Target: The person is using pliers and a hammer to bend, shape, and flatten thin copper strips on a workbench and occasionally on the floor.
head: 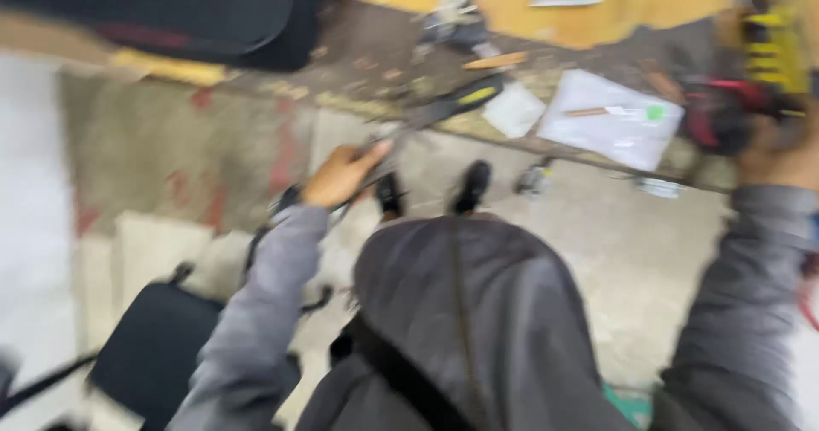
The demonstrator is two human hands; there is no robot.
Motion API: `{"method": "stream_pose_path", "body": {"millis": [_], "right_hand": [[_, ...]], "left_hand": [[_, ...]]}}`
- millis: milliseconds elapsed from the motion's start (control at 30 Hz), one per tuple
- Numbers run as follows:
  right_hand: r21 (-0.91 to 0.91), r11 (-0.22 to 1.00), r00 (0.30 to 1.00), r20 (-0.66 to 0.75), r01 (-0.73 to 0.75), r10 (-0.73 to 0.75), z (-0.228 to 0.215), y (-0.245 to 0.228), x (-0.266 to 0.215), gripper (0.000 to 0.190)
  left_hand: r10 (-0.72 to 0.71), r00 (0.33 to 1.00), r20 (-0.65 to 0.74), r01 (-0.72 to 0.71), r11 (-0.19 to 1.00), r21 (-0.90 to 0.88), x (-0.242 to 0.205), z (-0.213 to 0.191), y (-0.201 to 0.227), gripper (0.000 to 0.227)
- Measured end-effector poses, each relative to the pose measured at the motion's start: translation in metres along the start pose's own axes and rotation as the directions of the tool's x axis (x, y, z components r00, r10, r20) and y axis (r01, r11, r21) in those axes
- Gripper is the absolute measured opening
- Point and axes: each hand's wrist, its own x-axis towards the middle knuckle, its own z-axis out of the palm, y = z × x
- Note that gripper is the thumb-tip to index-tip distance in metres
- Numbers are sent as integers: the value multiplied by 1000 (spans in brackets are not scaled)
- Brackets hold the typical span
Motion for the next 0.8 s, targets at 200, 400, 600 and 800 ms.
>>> {"method": "stream_pose_path", "body": {"millis": [200,400,600,800], "right_hand": [[-167,986,981,-185,27,-58,-61,7,1,28],[-61,971,973,-23,-229,228,-67,-14,3,20],[-89,971,950,-207,221,-235,-23,-55,60,63],[-395,909,991,84,132,-107,29,-26,113,53]], "left_hand": [[-170,984,-58,170,985,2,10,14,8,78],[-199,975,-102,198,980,-21,10,20,1,83],[-135,980,-146,120,987,-104,25,26,-29,68],[60,973,-221,-156,881,-447,4,25,-55,57]]}}
